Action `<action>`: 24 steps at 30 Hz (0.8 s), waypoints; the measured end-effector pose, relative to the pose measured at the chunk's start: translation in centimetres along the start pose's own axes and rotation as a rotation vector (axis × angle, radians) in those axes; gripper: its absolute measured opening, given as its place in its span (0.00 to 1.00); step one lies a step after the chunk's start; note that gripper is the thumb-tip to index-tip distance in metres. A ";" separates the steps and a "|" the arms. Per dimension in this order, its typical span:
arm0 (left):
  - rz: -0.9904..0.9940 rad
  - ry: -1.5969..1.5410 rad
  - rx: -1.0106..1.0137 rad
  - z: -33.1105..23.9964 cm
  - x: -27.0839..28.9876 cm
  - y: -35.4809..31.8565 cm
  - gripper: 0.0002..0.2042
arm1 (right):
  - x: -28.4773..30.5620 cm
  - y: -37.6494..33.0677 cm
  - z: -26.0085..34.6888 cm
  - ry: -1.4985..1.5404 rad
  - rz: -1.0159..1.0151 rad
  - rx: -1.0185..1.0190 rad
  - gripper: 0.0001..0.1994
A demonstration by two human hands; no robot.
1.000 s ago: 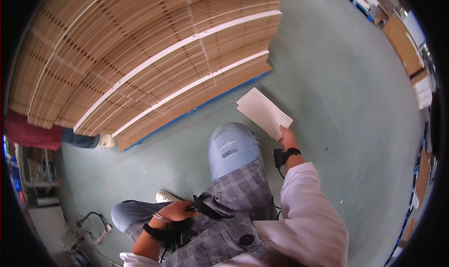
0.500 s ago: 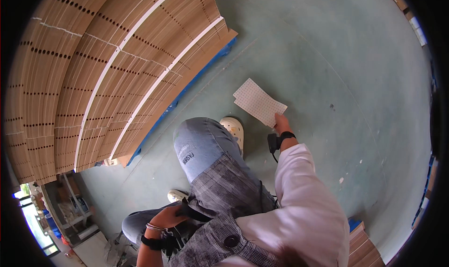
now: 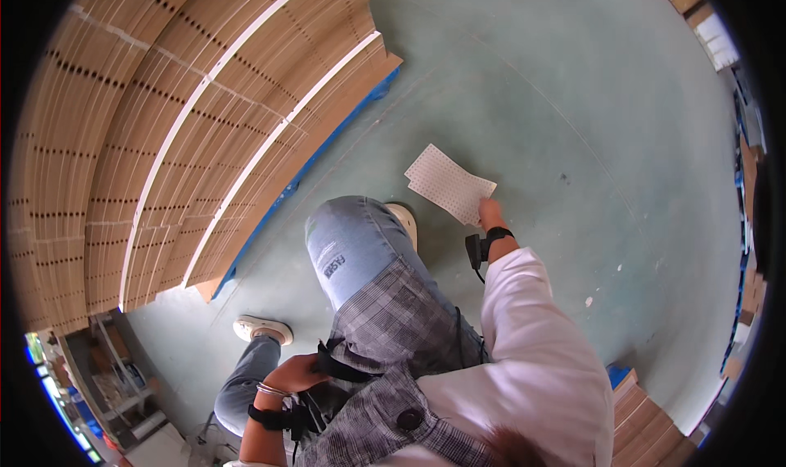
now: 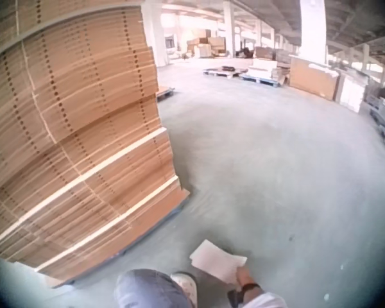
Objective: Applying identification labels to the edges of stacked cardboard panels.
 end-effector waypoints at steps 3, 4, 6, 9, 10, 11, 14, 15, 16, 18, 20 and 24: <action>-0.012 -0.083 -0.071 0.1 -0.1 0.9 0.16 | 3.3 3.9 -7.1 -0.229 -0.008 0.023 0.18; 0.013 -0.110 -0.218 -0.4 0.3 2.3 0.16 | 13.1 5.6 -9.4 -0.381 -0.282 0.031 0.17; -0.034 -0.096 -0.217 0.8 0.5 2.2 0.15 | 14.5 5.4 -7.8 -0.540 -0.424 0.070 0.17; -0.270 -0.255 -0.057 2.5 1.5 -2.0 0.12 | 3.9 -4.1 7.9 0.314 0.022 0.235 0.15; -0.430 -0.190 -0.148 2.0 2.9 -3.9 0.11 | 4.2 -8.0 12.6 0.699 0.137 0.164 0.15; -0.495 -0.221 -0.227 2.3 4.1 -4.4 0.11 | 7.3 -12.5 17.3 0.679 0.164 0.270 0.14; -0.716 -0.244 -0.268 2.0 7.7 -5.9 0.10 | 12.5 -22.4 26.9 0.679 0.263 0.555 0.13; -0.791 -0.265 -0.286 2.0 8.7 -6.5 0.10 | 13.1 -26.1 29.3 0.658 0.269 0.584 0.13; -0.855 -0.286 -0.336 2.5 9.5 -7.0 0.10 | 12.7 -30.3 32.2 0.695 0.398 0.700 0.14; -0.970 -0.505 -0.540 3.3 10.9 -8.1 0.11 | 9.9 -35.9 35.9 0.703 0.581 0.834 0.15; -0.990 -0.690 -0.583 3.2 11.6 -9.8 0.12 | 5.2 -39.3 37.8 0.745 0.812 0.778 0.17; -1.216 -0.512 -0.641 4.4 13.4 -12.3 0.17 | -3.8 -44.8 40.1 0.552 1.044 0.724 0.17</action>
Point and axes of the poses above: each hand's wrist, its own y-axis towards the middle knuckle, its own x-axis out of the back of the hand, z = x × y, the point moved 6 cm from there along y, towards the middle knuckle, and after that the axes turned 7 degrees about z, right-handed, at the moved point
